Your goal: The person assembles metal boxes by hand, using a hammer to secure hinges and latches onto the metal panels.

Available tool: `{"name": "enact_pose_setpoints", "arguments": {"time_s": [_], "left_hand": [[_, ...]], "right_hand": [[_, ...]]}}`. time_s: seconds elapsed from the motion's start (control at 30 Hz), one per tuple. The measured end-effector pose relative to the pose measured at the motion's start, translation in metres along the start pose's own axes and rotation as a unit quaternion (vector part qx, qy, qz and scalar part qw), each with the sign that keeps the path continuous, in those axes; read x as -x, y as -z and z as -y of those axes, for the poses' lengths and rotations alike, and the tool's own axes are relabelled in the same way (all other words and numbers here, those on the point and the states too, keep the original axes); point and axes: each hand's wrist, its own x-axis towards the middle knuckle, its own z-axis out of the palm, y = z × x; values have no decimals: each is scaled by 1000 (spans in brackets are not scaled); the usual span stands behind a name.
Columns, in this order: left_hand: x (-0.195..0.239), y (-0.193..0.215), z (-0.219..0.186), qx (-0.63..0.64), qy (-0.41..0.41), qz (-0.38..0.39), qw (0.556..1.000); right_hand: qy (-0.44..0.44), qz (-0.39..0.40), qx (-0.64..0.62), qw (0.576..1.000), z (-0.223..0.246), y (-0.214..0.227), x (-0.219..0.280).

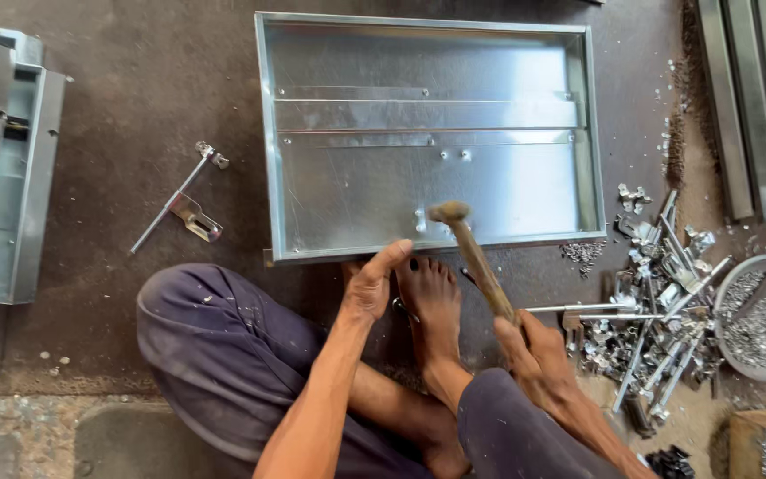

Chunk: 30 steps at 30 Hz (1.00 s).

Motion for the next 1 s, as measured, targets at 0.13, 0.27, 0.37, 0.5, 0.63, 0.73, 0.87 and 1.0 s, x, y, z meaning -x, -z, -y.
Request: {"name": "enact_pose_setpoints", "arguments": {"time_s": [0.13, 0.27, 0.37, 0.5, 0.63, 0.73, 0.87, 1.0], "left_hand": [[0, 0, -1, -13, 15, 17, 1000], [0, -13, -10, -18, 6, -43, 999], [3, -5, -3, -28, 37, -28, 999], [-11, -2, -6, -6, 41, -17, 999], [-6, 7, 11, 7, 43, -11, 999], [5, 8, 10, 12, 26, -1, 1000], [-6, -11, -15, -1, 3, -13, 1000], [7, -6, -7, 17, 17, -12, 1000]], "right_hand": [[155, -42, 29, 987, 23, -8, -17], [145, -43, 67, 986, 41, 0, -21], [163, -67, 15, 984, 32, -4, -25], [72, -17, 126, 989, 32, 1, -30], [216, -80, 26, 973, 24, 0, -28], [123, -9, 80, 989, 26, -13, -31], [164, -27, 66, 984, 38, -13, -47], [153, -4, 76, 985, 6, -20, -27]]}}
